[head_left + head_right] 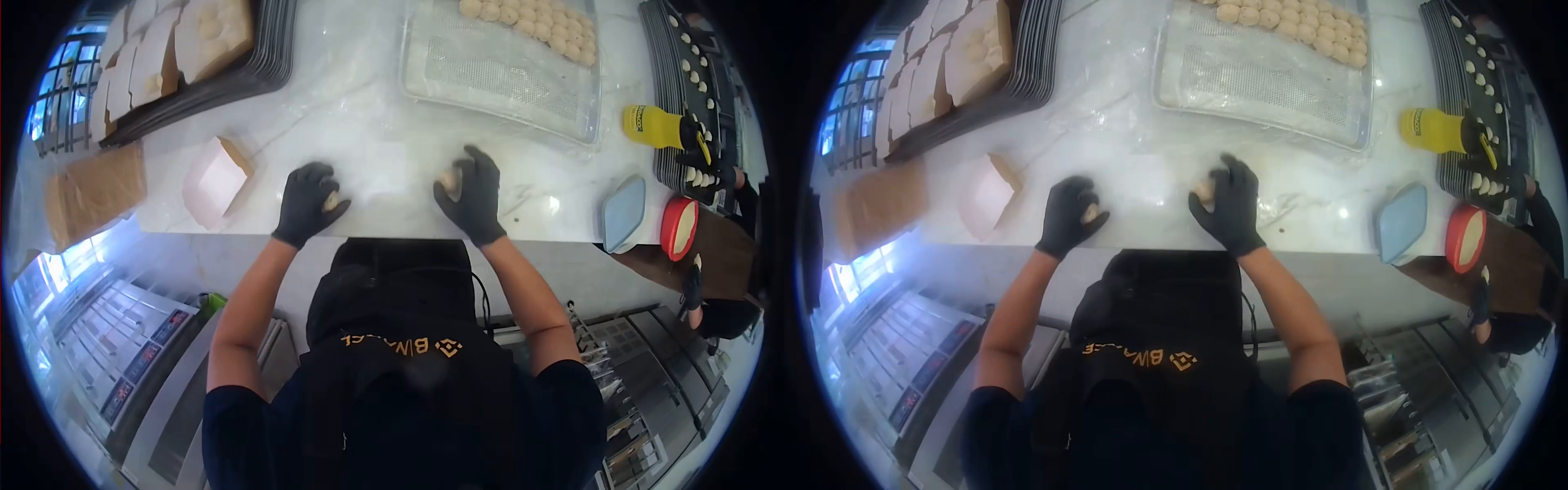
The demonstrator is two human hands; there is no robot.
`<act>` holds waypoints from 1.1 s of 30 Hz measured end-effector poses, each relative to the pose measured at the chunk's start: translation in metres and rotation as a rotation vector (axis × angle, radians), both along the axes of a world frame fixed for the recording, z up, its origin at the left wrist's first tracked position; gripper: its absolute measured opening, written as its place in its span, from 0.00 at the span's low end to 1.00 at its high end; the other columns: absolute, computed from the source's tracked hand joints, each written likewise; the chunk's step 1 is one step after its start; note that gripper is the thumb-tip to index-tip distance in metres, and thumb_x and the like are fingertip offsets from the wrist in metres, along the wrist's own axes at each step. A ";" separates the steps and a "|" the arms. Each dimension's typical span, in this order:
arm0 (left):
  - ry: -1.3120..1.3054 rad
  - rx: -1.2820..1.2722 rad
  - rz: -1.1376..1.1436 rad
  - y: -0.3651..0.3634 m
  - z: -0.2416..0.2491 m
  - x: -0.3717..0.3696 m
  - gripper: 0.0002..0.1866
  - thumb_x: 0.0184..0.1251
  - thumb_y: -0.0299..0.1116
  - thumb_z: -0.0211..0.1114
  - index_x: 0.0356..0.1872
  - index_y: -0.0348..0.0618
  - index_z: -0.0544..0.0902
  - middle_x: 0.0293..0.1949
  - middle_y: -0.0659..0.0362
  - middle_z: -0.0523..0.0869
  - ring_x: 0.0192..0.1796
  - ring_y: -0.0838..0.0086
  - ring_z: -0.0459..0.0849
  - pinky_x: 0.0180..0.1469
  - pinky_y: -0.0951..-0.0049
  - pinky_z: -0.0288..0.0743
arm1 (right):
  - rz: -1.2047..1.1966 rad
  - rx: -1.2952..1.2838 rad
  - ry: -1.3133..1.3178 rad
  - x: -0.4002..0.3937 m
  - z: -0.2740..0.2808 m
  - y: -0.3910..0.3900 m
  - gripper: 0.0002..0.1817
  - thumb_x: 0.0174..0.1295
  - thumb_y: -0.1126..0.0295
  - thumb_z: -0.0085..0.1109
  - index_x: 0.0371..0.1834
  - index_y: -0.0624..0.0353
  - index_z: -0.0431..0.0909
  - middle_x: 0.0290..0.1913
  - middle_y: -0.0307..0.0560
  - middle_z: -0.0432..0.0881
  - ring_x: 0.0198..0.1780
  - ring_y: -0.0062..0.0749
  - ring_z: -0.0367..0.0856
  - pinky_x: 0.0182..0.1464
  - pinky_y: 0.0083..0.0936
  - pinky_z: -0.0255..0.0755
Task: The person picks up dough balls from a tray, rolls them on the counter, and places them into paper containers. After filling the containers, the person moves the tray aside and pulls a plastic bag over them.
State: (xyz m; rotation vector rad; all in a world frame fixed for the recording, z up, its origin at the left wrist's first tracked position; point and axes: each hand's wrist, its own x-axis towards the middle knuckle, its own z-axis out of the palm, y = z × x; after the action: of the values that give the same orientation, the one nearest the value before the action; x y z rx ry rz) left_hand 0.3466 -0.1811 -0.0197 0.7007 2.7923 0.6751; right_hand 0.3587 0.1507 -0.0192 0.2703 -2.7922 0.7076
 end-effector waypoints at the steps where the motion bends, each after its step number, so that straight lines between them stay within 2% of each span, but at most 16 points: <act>1: 0.052 0.028 0.024 0.004 -0.005 0.001 0.19 0.49 0.39 0.79 0.42 0.47 0.84 0.54 0.52 0.84 0.58 0.56 0.80 0.61 0.54 0.71 | 0.007 0.009 -0.007 -0.002 -0.005 -0.009 0.24 0.51 0.67 0.73 0.50 0.61 0.78 0.53 0.56 0.81 0.58 0.51 0.79 0.58 0.42 0.75; 4: 0.097 0.155 -0.035 0.027 -0.008 -0.010 0.20 0.52 0.38 0.76 0.48 0.48 0.84 0.58 0.52 0.82 0.61 0.55 0.78 0.64 0.55 0.70 | 0.273 -0.116 0.038 -0.023 -0.033 -0.030 0.23 0.54 0.69 0.69 0.54 0.62 0.78 0.61 0.58 0.79 0.64 0.54 0.76 0.64 0.44 0.72; 6: 0.120 0.218 -0.063 0.023 -0.011 -0.001 0.21 0.54 0.37 0.75 0.51 0.49 0.84 0.60 0.52 0.82 0.63 0.54 0.78 0.65 0.56 0.69 | 0.317 -0.084 -0.007 0.004 -0.037 -0.029 0.23 0.55 0.69 0.69 0.55 0.62 0.79 0.62 0.58 0.79 0.66 0.54 0.75 0.65 0.44 0.72; 9: 0.131 0.096 -0.333 0.008 -0.020 0.027 0.25 0.65 0.43 0.67 0.63 0.50 0.81 0.66 0.54 0.78 0.70 0.58 0.72 0.72 0.56 0.64 | 0.402 -0.026 -0.079 0.011 -0.037 -0.013 0.24 0.56 0.70 0.68 0.58 0.61 0.79 0.64 0.57 0.78 0.68 0.54 0.74 0.68 0.45 0.71; 10: 0.143 0.098 -0.332 0.007 -0.031 0.014 0.25 0.65 0.43 0.67 0.63 0.50 0.81 0.66 0.54 0.78 0.70 0.58 0.72 0.72 0.56 0.64 | 0.294 0.028 -0.004 -0.012 -0.043 -0.001 0.23 0.56 0.70 0.69 0.57 0.61 0.80 0.63 0.56 0.79 0.67 0.53 0.74 0.67 0.45 0.71; 13: 0.427 -0.076 0.071 0.025 -0.018 -0.023 0.24 0.66 0.43 0.65 0.62 0.49 0.81 0.69 0.54 0.76 0.74 0.60 0.68 0.75 0.56 0.61 | 0.069 0.126 0.086 -0.010 -0.050 -0.002 0.23 0.56 0.68 0.70 0.56 0.60 0.81 0.61 0.54 0.81 0.66 0.51 0.76 0.67 0.44 0.72; 14: 0.437 -0.075 0.073 0.031 -0.020 -0.017 0.24 0.66 0.43 0.65 0.62 0.49 0.81 0.69 0.54 0.76 0.74 0.60 0.68 0.75 0.56 0.61 | 0.121 -0.003 0.045 -0.013 -0.046 -0.025 0.22 0.56 0.68 0.71 0.55 0.60 0.82 0.60 0.53 0.82 0.66 0.50 0.77 0.66 0.43 0.72; 16: 0.144 0.217 -0.051 0.044 -0.029 0.015 0.22 0.67 0.41 0.65 0.61 0.49 0.81 0.69 0.54 0.75 0.74 0.60 0.69 0.75 0.54 0.60 | 0.220 -0.260 -0.038 -0.013 -0.036 -0.060 0.20 0.57 0.69 0.71 0.54 0.60 0.83 0.59 0.52 0.83 0.64 0.49 0.78 0.66 0.41 0.73; 17: -0.005 0.360 -0.119 0.046 -0.035 0.027 0.21 0.67 0.41 0.64 0.60 0.49 0.82 0.70 0.55 0.75 0.74 0.60 0.69 0.75 0.53 0.60 | 0.216 -0.258 -0.028 -0.006 -0.034 -0.052 0.20 0.57 0.69 0.71 0.54 0.60 0.83 0.59 0.52 0.83 0.64 0.49 0.78 0.66 0.41 0.73; 18: 0.003 0.361 -0.126 0.032 -0.043 0.036 0.21 0.67 0.41 0.64 0.60 0.49 0.82 0.70 0.55 0.75 0.74 0.60 0.69 0.75 0.53 0.60 | 0.216 -0.234 -0.056 0.009 -0.038 -0.033 0.19 0.56 0.69 0.71 0.52 0.60 0.83 0.58 0.52 0.84 0.64 0.48 0.79 0.65 0.41 0.73; 20: 0.122 -0.071 -0.144 -0.004 -0.059 0.047 0.19 0.66 0.39 0.65 0.57 0.50 0.83 0.69 0.54 0.75 0.72 0.61 0.71 0.74 0.54 0.63 | 0.220 -0.182 -0.125 0.031 -0.044 -0.004 0.17 0.56 0.71 0.72 0.49 0.59 0.84 0.56 0.51 0.85 0.62 0.48 0.80 0.64 0.39 0.75; 21: 0.128 -0.068 -0.142 0.002 -0.057 0.032 0.19 0.66 0.39 0.65 0.57 0.50 0.83 0.69 0.54 0.75 0.72 0.61 0.71 0.74 0.54 0.63 | 0.222 -0.178 -0.119 0.015 -0.047 -0.007 0.17 0.56 0.71 0.72 0.49 0.59 0.84 0.56 0.51 0.85 0.62 0.48 0.80 0.64 0.39 0.75; 24: 0.404 0.173 0.027 0.034 -0.038 -0.019 0.17 0.63 0.33 0.67 0.54 0.46 0.85 0.58 0.54 0.85 0.66 0.59 0.77 0.67 0.58 0.71 | 0.087 -0.202 0.101 -0.032 -0.060 -0.036 0.16 0.53 0.72 0.74 0.46 0.57 0.85 0.53 0.49 0.86 0.62 0.48 0.80 0.63 0.39 0.76; 28: 0.194 0.330 -0.144 0.046 -0.026 0.030 0.14 0.61 0.32 0.68 0.49 0.46 0.86 0.56 0.54 0.85 0.63 0.60 0.80 0.63 0.61 0.74 | 0.368 -0.302 0.015 0.011 -0.036 -0.054 0.14 0.52 0.74 0.73 0.44 0.55 0.86 0.52 0.48 0.87 0.62 0.47 0.81 0.61 0.38 0.77; 32: 0.289 0.133 0.068 -0.021 -0.050 0.015 0.13 0.59 0.34 0.70 0.45 0.47 0.87 0.51 0.56 0.87 0.60 0.60 0.81 0.62 0.61 0.75 | 0.176 -0.134 0.001 0.003 -0.048 0.002 0.14 0.52 0.75 0.72 0.43 0.54 0.85 0.53 0.48 0.86 0.61 0.47 0.81 0.61 0.38 0.77; 33: 0.274 0.133 0.062 -0.008 -0.046 0.016 0.13 0.59 0.34 0.70 0.45 0.47 0.87 0.51 0.56 0.87 0.60 0.60 0.81 0.62 0.61 0.75 | 0.168 -0.135 -0.013 0.005 -0.040 -0.011 0.14 0.52 0.75 0.72 0.43 0.54 0.85 0.53 0.48 0.86 0.61 0.47 0.81 0.61 0.38 0.77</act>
State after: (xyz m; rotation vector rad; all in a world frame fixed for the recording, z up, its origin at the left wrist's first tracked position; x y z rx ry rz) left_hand 0.3622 -0.1886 -0.0659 0.7880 3.0509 0.8420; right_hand 0.3638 0.1401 -0.0594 0.4794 -2.7407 0.9346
